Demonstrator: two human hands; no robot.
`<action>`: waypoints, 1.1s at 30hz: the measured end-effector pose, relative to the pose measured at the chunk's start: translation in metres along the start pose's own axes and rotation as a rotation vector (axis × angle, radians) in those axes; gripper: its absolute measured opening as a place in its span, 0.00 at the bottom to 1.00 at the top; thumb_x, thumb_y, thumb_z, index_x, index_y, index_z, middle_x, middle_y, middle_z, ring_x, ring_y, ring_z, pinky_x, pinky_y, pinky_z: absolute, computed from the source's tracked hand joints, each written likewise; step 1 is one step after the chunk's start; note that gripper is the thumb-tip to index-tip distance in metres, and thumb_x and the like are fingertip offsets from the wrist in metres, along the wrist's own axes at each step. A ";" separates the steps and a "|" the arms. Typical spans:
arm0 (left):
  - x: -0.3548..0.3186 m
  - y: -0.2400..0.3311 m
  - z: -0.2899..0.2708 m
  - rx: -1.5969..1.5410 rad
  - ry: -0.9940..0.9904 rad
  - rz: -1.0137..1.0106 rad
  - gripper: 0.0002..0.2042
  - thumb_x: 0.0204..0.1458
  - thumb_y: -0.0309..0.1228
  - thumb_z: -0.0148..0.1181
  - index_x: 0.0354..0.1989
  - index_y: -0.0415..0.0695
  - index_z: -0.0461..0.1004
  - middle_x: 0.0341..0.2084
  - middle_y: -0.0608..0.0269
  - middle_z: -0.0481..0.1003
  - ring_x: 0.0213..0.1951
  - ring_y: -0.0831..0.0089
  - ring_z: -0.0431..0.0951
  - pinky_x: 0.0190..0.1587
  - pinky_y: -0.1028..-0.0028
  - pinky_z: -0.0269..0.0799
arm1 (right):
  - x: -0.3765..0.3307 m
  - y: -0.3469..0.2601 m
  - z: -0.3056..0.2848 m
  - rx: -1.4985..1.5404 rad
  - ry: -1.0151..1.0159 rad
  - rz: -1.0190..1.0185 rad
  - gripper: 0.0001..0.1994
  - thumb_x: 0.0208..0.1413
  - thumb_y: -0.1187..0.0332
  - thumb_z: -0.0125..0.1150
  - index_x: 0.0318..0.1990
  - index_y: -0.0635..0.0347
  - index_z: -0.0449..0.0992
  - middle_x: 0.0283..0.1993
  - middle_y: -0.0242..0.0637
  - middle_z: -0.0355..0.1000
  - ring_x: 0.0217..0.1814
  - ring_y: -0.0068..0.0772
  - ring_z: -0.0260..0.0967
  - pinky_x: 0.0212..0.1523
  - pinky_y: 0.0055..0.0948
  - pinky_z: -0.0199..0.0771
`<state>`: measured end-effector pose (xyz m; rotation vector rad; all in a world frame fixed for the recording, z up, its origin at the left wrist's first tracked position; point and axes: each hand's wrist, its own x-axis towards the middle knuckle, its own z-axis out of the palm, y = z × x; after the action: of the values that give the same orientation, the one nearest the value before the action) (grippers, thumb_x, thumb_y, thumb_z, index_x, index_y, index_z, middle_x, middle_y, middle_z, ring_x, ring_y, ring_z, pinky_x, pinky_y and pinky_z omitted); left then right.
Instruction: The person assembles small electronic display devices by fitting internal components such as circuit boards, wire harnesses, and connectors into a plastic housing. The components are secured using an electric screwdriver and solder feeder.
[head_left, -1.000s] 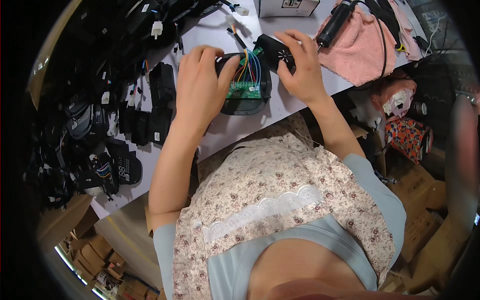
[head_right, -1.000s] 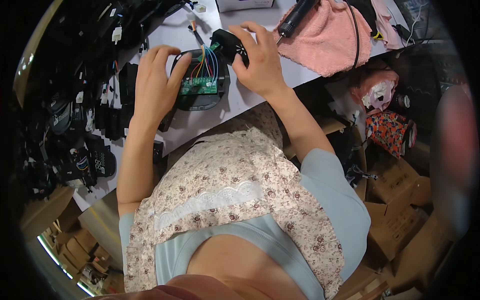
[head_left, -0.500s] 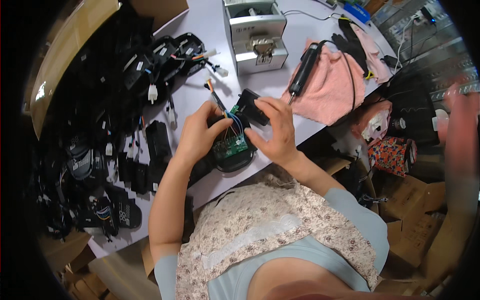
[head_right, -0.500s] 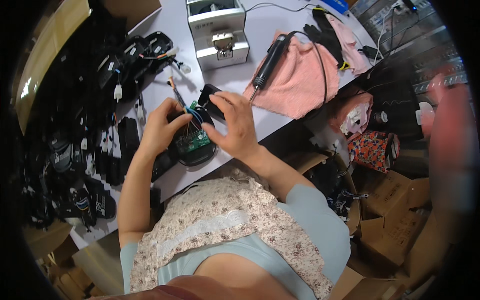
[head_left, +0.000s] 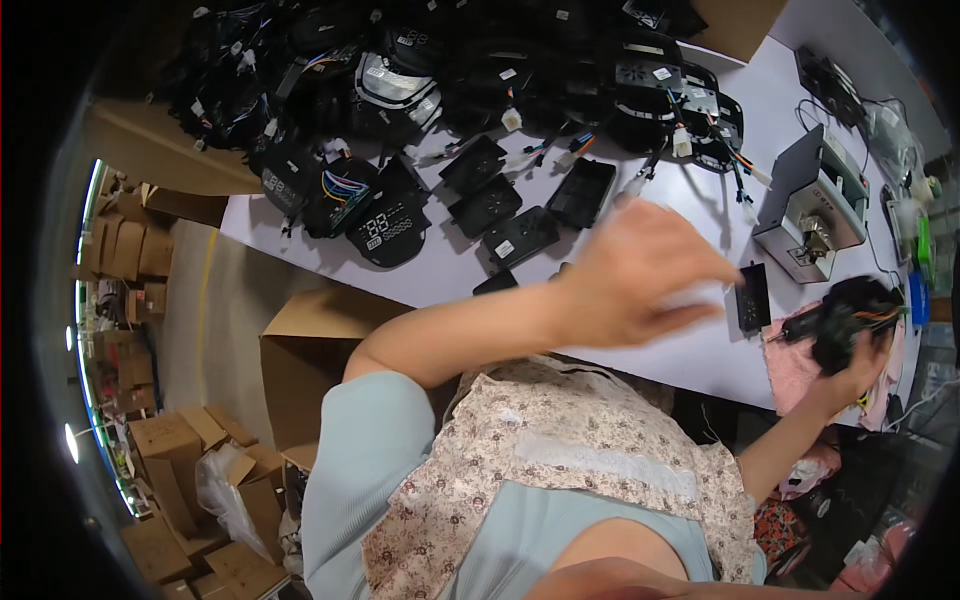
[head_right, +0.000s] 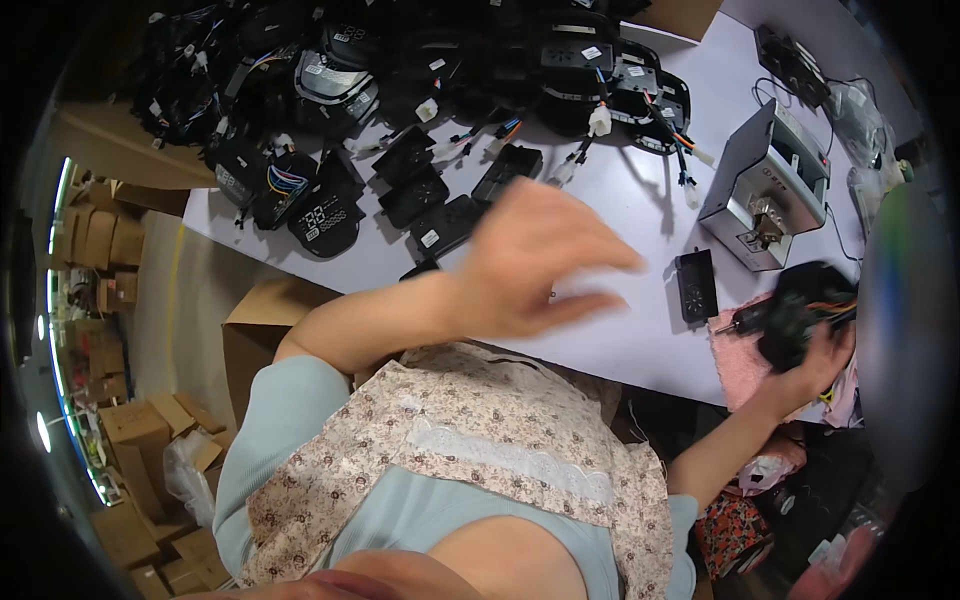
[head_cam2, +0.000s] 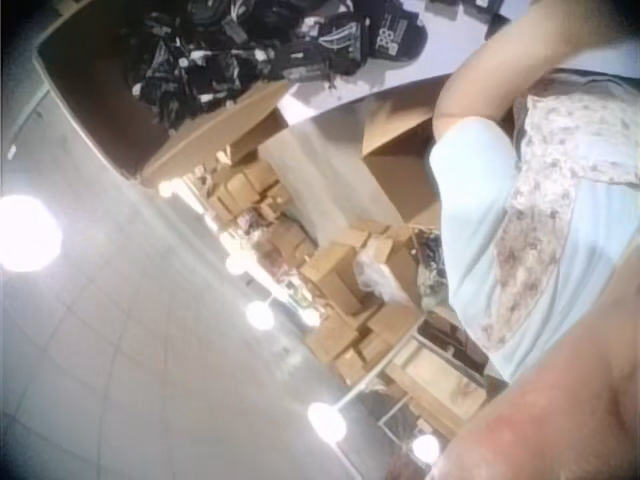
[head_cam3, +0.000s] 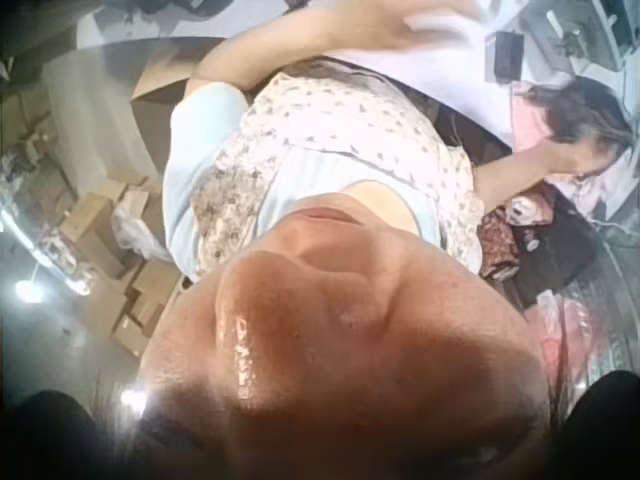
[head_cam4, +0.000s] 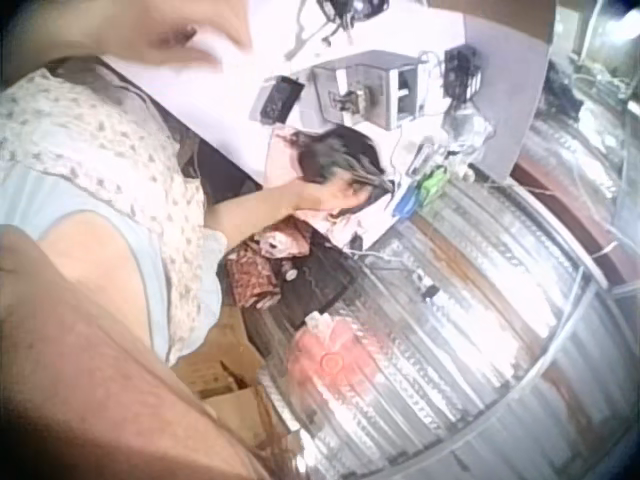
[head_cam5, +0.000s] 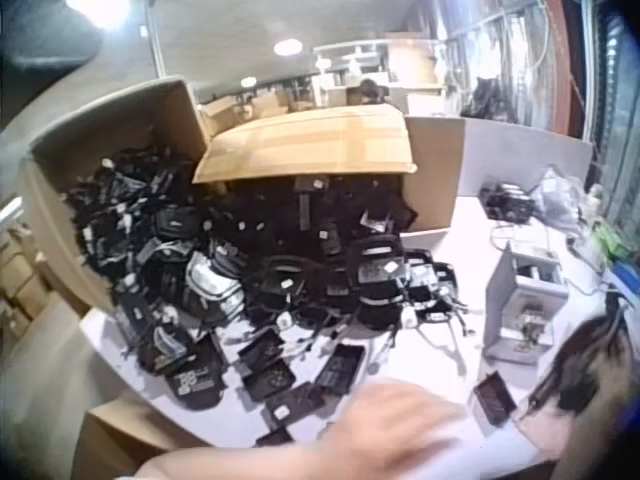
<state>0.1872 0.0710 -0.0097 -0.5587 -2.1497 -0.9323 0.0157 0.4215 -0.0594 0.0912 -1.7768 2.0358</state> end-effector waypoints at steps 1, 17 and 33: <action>-0.006 -0.011 -0.027 0.105 0.029 -0.069 0.12 0.53 0.34 0.70 0.42 0.42 0.80 0.35 0.61 0.80 0.39 0.62 0.79 0.52 0.63 0.68 | 0.033 0.017 -0.014 -0.023 0.038 -0.028 0.28 0.56 0.78 0.64 0.65 0.68 0.65 0.59 0.48 0.71 0.58 0.39 0.72 0.59 0.37 0.75; -0.165 -0.087 -0.305 1.231 -0.037 -1.630 0.29 0.56 0.61 0.59 0.47 0.44 0.78 0.42 0.49 0.83 0.50 0.50 0.82 0.55 0.58 0.73 | 0.247 0.139 -0.109 -1.108 -0.179 0.102 0.37 0.56 0.48 0.68 0.65 0.67 0.70 0.53 0.48 0.76 0.41 0.35 0.76 0.37 0.30 0.76; -0.230 -0.112 -0.266 0.297 0.742 -1.396 0.36 0.45 0.31 0.79 0.62 0.39 0.64 0.42 0.52 0.78 0.36 0.69 0.81 0.32 0.72 0.80 | -0.008 0.036 0.035 -0.410 -0.304 -0.021 0.14 0.63 0.78 0.57 0.55 0.61 0.77 0.50 0.39 0.79 0.39 0.23 0.78 0.37 0.22 0.76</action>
<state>0.3841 -0.2260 -0.1051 1.4090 -1.6811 -1.1408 0.0018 0.3829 -0.0896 0.3054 -2.3330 1.6689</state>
